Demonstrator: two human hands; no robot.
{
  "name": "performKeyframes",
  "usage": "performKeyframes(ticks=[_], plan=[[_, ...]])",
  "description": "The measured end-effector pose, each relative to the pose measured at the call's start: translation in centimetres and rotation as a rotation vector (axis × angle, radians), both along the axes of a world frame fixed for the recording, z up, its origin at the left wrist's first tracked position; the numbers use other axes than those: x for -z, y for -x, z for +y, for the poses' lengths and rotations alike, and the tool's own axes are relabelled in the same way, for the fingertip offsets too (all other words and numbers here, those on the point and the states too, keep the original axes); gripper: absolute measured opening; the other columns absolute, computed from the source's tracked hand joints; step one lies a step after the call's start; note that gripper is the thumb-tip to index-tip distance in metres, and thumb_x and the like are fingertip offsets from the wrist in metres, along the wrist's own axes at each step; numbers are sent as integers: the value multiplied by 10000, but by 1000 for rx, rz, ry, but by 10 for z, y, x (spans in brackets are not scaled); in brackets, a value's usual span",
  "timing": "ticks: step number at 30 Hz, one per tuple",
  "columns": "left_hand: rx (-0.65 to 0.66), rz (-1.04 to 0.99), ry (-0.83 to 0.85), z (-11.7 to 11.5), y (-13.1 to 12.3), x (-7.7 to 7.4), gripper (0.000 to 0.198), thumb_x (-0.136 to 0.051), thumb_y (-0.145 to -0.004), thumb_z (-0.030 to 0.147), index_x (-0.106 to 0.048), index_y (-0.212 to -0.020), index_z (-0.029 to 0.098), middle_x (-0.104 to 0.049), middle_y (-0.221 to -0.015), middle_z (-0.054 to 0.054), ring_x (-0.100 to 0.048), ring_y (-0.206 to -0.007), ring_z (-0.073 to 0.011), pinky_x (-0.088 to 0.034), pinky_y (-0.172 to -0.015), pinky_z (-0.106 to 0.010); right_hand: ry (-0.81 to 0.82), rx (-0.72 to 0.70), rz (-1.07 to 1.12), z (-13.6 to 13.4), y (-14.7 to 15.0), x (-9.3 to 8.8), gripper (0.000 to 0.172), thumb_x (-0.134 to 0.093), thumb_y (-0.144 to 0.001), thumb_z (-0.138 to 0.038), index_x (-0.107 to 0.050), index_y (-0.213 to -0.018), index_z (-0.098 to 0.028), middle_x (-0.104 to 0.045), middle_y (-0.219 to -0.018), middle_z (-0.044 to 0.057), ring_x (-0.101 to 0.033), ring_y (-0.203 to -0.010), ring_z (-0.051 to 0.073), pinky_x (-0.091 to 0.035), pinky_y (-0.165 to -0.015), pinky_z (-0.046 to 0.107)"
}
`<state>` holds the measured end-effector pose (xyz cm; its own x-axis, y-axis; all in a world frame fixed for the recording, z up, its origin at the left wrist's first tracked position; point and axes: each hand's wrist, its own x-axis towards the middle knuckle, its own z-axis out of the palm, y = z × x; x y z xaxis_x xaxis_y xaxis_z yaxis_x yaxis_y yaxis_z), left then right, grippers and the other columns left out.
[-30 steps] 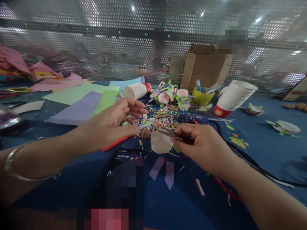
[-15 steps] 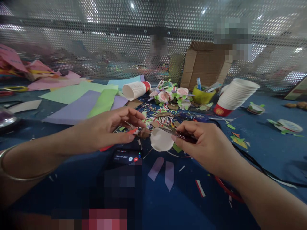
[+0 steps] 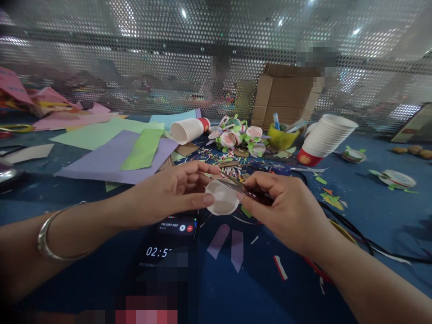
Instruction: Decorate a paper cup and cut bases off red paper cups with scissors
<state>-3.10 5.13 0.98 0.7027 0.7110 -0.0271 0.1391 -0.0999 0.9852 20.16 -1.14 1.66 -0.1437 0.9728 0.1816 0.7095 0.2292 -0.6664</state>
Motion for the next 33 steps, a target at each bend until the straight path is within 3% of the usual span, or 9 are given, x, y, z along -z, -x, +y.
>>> performKeyframes(ticks=[6, 11, 17, 22, 27, 33], plan=[[12, -70, 180, -4, -3, -2, 364, -709, -865, 167, -601, -1212, 188, -730, -1082, -72, -709, -927, -157, -602, -700, -260, 12, -34, 54, 0, 4, -1, 238, -632, -916, -396, -676, -776, -208, -609, -646, -14, -492, -574, 121, -380, -520, 243], [-11, -123, 322, -7, -5, -4, 372, -729, -820, 93, -631, -1172, 162, -716, -1020, -53, -690, -868, -125, -601, -671, -215, 83, -38, 196, 1, 6, -1, 298, -700, -881, -478, -685, -770, -202, -591, -643, -16, -483, -579, 118, -384, -510, 229], [-104, -142, 360, -7, -5, -5, 292, -742, -822, 120, -593, -1072, 147, -719, -908, -39, -696, -785, -124, -596, -635, -214, 107, -26, 247, 2, 5, 0, 341, -703, -865, -554, -706, -820, -216, -621, -695, -18, -488, -588, 111, -377, -512, 223], [-243, -148, 242, -1, -4, 0, 276, -746, -826, 173, -534, -1003, 164, -718, -892, -31, -689, -750, -128, -570, -602, -216, 36, 23, 139, 1, 2, -1, 464, -523, -942, -645, -706, -855, -228, -502, -580, -26, -407, -514, 118, -269, -456, 262], [-283, -146, 34, 1, -1, 1, 312, -768, -810, 240, -527, -996, 171, -694, -848, 2, -655, -720, -113, -531, -585, -201, 23, -22, 32, 3, 5, -3, 446, -542, -939, -622, -700, -818, -224, -619, -648, -1, -495, -540, 131, -364, -473, 252], [-277, -51, -190, -6, 1, -5, 323, -760, -817, 258, -517, -1019, 188, -683, -857, 4, -636, -717, -121, -513, -613, -228, 19, -42, -18, 2, 5, -4, 441, -554, -947, -601, -700, -797, -212, -592, -588, -24, -497, -506, 106, -358, -459, 227]])
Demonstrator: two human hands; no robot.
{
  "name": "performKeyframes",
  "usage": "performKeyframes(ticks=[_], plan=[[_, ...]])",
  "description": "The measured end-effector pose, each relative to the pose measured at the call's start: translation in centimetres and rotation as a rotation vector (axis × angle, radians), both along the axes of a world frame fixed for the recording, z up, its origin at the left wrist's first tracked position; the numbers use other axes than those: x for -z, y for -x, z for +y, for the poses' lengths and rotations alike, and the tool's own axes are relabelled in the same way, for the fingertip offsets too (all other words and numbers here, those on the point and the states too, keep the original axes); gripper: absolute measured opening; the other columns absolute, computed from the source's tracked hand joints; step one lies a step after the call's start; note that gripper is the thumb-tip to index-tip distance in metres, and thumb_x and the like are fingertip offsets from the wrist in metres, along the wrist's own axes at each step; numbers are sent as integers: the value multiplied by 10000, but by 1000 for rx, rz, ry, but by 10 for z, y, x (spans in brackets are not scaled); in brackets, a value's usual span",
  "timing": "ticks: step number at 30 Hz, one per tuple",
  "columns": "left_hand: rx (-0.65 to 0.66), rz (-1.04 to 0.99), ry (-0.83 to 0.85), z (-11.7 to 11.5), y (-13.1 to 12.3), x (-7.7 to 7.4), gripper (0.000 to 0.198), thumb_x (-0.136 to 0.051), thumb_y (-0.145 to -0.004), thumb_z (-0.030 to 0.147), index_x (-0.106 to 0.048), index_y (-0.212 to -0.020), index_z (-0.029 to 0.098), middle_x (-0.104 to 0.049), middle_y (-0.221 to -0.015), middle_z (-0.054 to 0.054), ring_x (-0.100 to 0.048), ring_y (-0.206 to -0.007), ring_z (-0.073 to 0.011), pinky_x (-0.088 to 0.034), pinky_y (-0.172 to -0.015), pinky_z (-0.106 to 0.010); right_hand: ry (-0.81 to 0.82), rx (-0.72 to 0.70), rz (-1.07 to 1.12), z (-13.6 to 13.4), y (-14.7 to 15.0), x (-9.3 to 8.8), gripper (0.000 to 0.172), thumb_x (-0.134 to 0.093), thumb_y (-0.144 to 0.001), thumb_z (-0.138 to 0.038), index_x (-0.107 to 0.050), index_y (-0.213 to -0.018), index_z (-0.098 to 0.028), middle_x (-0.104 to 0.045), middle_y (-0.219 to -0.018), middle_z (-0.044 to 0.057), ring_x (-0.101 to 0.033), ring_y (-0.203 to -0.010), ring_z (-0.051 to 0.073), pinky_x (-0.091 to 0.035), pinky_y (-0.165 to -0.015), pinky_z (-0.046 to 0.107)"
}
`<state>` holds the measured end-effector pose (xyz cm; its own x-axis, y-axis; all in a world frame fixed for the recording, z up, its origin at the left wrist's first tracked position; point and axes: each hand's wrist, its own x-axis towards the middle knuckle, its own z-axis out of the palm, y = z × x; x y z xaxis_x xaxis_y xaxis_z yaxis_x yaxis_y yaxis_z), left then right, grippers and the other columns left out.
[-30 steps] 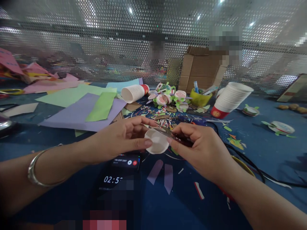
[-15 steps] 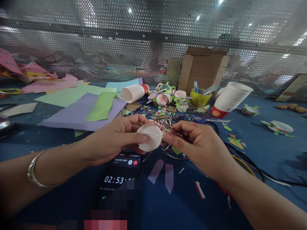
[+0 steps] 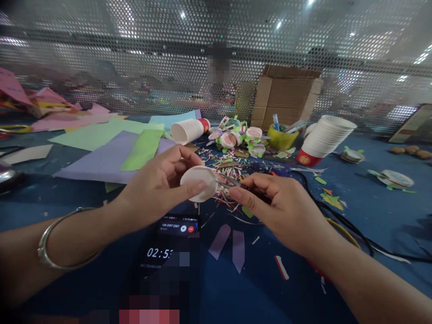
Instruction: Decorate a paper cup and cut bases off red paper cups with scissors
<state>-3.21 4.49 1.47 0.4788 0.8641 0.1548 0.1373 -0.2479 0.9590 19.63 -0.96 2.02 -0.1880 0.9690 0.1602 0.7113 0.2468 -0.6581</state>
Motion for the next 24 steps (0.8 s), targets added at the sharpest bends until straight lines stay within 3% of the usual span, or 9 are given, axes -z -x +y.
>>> performKeyframes(ticks=[11, 19, 24], plan=[[180, -136, 289, -2, -3, 1, 362, -778, -846, 311, -471, -1002, 196, -726, -812, 13, -656, -728, -93, -510, -685, -209, -26, -16, -25, -3, 0, -1, 448, -540, -961, -599, -695, -793, -214, -596, -636, -21, -490, -542, 105, -364, -475, 229], [221, -177, 389, -6, -5, -1, 357, -795, -840, 266, -474, -965, 170, -736, -791, 5, -667, -731, -75, -495, -685, -175, -82, -41, -84, -5, -2, 2, 414, -530, -982, -562, -699, -827, -218, -617, -658, -22, -502, -553, 107, -361, -475, 230], [235, -194, 447, -9, -4, 0, 347, -793, -836, 221, -473, -963, 172, -743, -804, 0, -702, -756, -107, -542, -713, -220, -76, -45, -67, -6, 0, 1, 409, -553, -970, -562, -704, -811, -217, -598, -628, -24, -485, -524, 107, -350, -460, 234]])
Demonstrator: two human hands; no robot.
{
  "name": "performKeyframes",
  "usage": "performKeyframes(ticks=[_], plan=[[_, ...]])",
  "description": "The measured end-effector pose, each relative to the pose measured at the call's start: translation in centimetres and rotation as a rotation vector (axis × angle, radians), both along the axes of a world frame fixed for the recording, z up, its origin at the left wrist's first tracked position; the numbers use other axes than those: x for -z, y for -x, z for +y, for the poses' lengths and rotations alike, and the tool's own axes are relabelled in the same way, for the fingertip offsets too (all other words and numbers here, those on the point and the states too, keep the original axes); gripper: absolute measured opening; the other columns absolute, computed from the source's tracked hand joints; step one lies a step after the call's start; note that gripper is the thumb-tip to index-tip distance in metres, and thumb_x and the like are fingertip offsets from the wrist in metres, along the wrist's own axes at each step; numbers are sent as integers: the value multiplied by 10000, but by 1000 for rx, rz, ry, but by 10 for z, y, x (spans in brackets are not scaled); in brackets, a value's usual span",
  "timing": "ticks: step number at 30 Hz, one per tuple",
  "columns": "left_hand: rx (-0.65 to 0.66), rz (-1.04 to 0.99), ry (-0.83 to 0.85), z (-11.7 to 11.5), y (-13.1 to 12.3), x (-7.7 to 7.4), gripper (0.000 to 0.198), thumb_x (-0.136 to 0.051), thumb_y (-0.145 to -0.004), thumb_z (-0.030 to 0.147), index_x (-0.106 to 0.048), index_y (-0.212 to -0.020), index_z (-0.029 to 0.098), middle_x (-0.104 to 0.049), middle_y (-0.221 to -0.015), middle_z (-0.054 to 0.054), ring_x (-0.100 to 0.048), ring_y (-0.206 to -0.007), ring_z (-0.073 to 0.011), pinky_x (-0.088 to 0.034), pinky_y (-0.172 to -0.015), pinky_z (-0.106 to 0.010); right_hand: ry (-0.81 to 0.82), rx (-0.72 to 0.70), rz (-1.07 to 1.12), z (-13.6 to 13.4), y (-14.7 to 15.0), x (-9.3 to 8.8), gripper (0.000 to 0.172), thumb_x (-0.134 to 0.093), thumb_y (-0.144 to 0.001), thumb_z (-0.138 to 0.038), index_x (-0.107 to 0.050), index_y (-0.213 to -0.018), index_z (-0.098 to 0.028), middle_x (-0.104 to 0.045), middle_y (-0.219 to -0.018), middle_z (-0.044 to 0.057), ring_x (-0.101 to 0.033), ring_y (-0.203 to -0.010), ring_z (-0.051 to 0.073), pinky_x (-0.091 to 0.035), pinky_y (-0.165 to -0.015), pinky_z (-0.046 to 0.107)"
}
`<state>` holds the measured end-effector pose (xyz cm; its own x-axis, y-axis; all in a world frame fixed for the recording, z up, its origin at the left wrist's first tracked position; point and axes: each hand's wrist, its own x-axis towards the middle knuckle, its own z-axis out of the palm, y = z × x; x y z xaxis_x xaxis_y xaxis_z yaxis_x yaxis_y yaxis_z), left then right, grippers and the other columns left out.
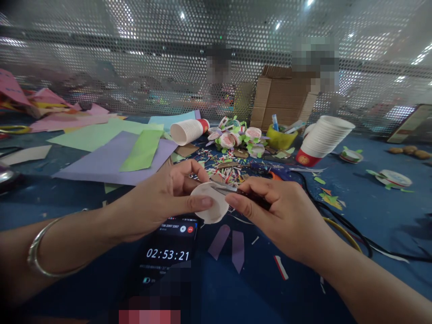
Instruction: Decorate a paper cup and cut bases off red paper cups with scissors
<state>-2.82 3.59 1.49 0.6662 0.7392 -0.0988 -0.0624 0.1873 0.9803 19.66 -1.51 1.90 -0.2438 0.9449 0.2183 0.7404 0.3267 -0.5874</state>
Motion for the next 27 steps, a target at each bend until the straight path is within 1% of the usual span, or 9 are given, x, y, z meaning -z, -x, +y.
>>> performKeyframes(ticks=[5, 8, 16, 21, 27], plan=[[-22, 11, 34, -2, 0, -2, 408, -842, -786, 267, -480, -948, 172, -747, -783, -9, -701, -728, -115, -543, -687, -222, 13, -1, -2, -3, 0, 0, 431, -547, -963, -584, -701, -811, -212, -609, -641, -11, -510, -551, 125, -351, -480, 256], [-22, -4, 68, -3, 0, -3, 425, -857, -768, 263, -479, -942, 175, -750, -775, -9, -703, -717, -120, -541, -677, -223, 30, -5, 2, -4, -1, 0, 431, -552, -961, -586, -683, -782, -216, -609, -635, -10, -524, -549, 131, -350, -484, 265], [-1, -28, 112, -2, 0, -4, 419, -859, -770, 248, -480, -933, 169, -749, -760, 4, -690, -691, -92, -527, -642, -185, 58, -4, 2, -5, -3, -2, 433, -571, -952, -584, -635, -729, -218, -565, -610, -30, -499, -540, 122, -341, -497, 266], [19, -3, 150, 1, 3, -4, 421, -865, -759, 224, -489, -941, 175, -736, -734, 28, -681, -656, -86, -516, -604, -174, 88, -27, 20, -3, -3, -2, 437, -559, -959, -579, -635, -732, -213, -553, -618, -30, -496, -557, 122, -359, -507, 250], [35, -15, 139, 2, 3, -4, 404, -864, -758, 219, -502, -931, 176, -738, -744, 29, -687, -676, -89, -524, -626, -180, 81, -40, 3, -1, -3, -3, 442, -560, -960, -571, -626, -716, -208, -535, -610, -27, -480, -547, 122, -349, -500, 247]])
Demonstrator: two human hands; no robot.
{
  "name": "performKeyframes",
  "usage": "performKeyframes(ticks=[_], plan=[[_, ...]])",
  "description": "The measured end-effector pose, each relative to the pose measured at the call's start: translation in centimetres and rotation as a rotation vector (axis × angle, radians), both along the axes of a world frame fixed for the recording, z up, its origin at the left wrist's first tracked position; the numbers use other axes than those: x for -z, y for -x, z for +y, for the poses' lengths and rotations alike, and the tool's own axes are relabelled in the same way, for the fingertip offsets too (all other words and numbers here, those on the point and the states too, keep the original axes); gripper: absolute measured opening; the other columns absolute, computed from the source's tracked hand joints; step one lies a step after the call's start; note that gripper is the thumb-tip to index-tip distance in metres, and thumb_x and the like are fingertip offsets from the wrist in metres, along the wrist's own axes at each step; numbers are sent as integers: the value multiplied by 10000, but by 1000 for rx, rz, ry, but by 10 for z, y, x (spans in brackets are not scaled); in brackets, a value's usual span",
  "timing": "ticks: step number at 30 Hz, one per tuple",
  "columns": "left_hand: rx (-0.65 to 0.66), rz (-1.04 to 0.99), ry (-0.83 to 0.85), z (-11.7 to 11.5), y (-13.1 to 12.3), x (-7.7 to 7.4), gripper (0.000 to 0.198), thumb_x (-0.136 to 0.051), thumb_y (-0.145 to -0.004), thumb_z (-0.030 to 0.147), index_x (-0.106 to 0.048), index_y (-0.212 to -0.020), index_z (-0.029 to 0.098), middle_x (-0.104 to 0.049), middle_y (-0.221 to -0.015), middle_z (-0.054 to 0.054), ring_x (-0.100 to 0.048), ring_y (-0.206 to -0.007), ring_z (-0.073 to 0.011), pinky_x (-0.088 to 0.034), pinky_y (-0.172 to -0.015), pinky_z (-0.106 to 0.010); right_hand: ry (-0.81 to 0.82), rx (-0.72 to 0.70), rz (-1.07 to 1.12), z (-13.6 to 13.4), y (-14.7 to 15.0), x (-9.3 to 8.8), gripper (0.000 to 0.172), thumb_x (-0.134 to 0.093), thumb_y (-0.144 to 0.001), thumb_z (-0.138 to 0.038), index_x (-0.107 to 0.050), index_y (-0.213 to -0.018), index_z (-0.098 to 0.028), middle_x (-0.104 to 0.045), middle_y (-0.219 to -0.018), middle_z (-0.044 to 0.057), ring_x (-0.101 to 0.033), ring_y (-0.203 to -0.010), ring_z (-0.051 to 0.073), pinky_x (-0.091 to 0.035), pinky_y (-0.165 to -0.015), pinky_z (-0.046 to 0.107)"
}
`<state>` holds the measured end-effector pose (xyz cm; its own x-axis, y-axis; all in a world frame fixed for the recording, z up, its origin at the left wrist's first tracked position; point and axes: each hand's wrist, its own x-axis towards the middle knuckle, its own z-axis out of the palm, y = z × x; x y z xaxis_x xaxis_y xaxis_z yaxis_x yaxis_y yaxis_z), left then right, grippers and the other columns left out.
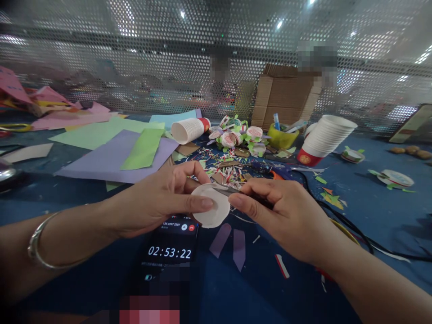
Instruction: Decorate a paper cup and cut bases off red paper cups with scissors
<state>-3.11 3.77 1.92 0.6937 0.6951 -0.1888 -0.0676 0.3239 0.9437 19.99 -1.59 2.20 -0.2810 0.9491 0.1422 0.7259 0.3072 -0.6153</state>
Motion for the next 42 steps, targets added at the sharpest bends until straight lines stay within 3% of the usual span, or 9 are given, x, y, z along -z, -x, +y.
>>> performKeyframes(ticks=[17, 26, 42], plan=[[39, -13, 88, 1, 1, -7, 422, -874, -736, 171, -489, -909, 176, -728, -715, 35, -662, -602, -69, -498, -551, -149, -17, -13, 23, -1, 2, -1, 449, -555, -963, -573, -628, -709, -209, -512, -606, -30, -462, -546, 116, -347, -502, 246], [-17, 16, 96, -2, -1, -5, 440, -890, -695, 166, -520, -932, 168, -722, -736, 15, -656, -612, -91, -503, -546, -173, 14, -17, 17, 0, 0, 1, 453, -521, -973, -595, -669, -792, -207, -595, -669, -5, -508, -587, 138, -377, -525, 261], [14, -8, -23, -4, -1, -4, 401, -863, -766, 224, -507, -939, 157, -745, -730, 15, -669, -636, -61, -541, -601, -147, -29, -27, -9, -5, 0, -1, 421, -507, -1000, -541, -651, -790, -205, -557, -649, -18, -481, -577, 125, -355, -520, 264]])
